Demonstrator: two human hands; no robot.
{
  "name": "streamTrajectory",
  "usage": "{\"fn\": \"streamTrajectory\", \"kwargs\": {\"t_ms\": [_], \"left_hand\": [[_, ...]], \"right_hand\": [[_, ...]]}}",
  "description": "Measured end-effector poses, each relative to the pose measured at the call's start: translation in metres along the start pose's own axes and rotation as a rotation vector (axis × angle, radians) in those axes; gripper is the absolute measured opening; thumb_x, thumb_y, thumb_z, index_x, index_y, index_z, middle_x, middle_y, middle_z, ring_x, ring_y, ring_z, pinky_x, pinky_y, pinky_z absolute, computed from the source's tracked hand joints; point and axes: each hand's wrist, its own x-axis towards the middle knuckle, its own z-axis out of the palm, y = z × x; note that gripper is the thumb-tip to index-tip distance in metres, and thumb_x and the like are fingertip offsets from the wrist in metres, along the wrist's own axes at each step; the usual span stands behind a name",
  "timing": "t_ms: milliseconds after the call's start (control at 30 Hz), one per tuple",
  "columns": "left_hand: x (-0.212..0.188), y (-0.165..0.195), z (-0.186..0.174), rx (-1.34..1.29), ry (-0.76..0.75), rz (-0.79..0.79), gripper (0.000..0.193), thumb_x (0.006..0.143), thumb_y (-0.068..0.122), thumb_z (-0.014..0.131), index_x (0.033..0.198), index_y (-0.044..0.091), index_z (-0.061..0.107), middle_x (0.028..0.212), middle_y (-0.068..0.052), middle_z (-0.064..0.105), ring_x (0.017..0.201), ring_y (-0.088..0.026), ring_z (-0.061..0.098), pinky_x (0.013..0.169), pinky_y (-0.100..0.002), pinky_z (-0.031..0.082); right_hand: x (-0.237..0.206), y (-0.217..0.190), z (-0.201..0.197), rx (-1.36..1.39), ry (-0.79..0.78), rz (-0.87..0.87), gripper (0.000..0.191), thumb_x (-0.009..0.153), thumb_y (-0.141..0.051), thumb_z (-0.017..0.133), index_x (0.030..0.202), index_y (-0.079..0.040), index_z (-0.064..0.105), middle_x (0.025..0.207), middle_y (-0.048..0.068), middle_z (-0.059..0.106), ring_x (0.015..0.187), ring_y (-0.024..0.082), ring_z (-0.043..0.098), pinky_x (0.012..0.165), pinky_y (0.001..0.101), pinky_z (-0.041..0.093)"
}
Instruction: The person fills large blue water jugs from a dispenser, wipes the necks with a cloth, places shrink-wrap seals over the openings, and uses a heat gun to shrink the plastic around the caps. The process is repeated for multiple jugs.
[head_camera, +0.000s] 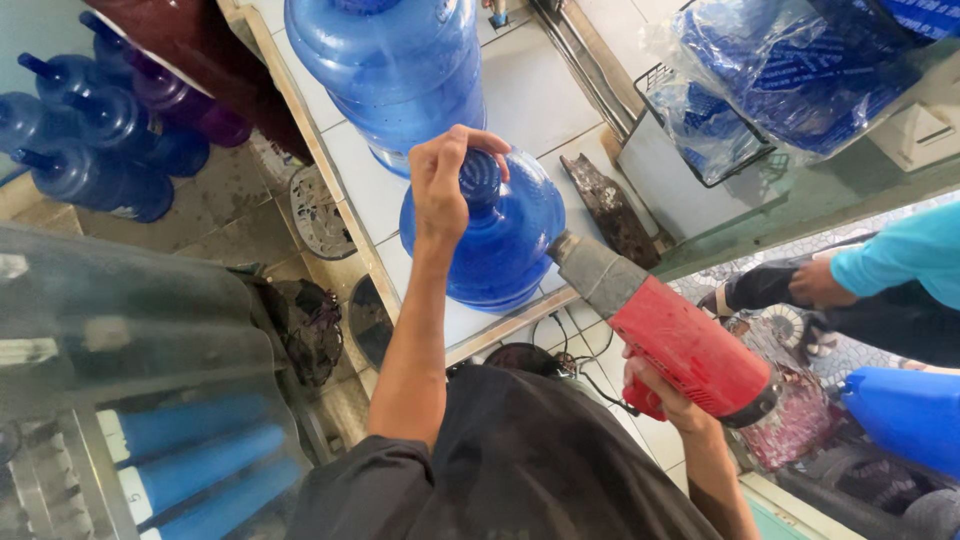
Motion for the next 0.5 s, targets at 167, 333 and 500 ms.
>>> {"fn": "streamTrajectory", "kwargs": {"t_ms": [167, 333, 500], "left_hand": [[0.015, 0.009, -0.018, -0.042, -0.354, -0.132, 0.06, 0.111, 0.044, 0.042, 0.113, -0.006, 0.074, 0.079, -0.016, 0.071, 0.071, -0.02, 0.07, 0.071, -0.029, 0.055], [-0.003, 0.013, -0.003, -0.005, 0.038, -0.104, 0.07, 0.109, 0.054, 0.028, 0.133, 0.0, 0.065, 0.099, -0.013, 0.075, 0.094, -0.018, 0.074, 0.087, -0.03, 0.061], [-0.027, 0.017, 0.013, 0.198, 0.137, 0.002, 0.053, 0.114, 0.038, 0.037, 0.133, -0.003, 0.065, 0.108, -0.012, 0.076, 0.102, -0.015, 0.067, 0.097, -0.029, 0.051]], "right_hand": [[0.004, 0.005, -0.019, 0.01, -0.038, -0.03, 0.022, 0.095, -0.011, 0.065, 0.115, -0.003, 0.06, 0.103, 0.008, 0.061, 0.075, 0.016, 0.065, 0.066, 0.03, 0.055], [0.005, 0.022, -0.04, -0.163, -0.104, 0.003, 0.022, 0.091, -0.013, 0.068, 0.109, -0.003, 0.062, 0.091, 0.006, 0.063, 0.072, 0.014, 0.064, 0.06, 0.0284, 0.051], [0.026, 0.05, -0.059, -0.147, -0.111, 0.085, 0.016, 0.096, -0.019, 0.068, 0.106, -0.006, 0.064, 0.074, 0.004, 0.062, 0.065, 0.012, 0.057, 0.06, 0.0273, 0.046]]}}
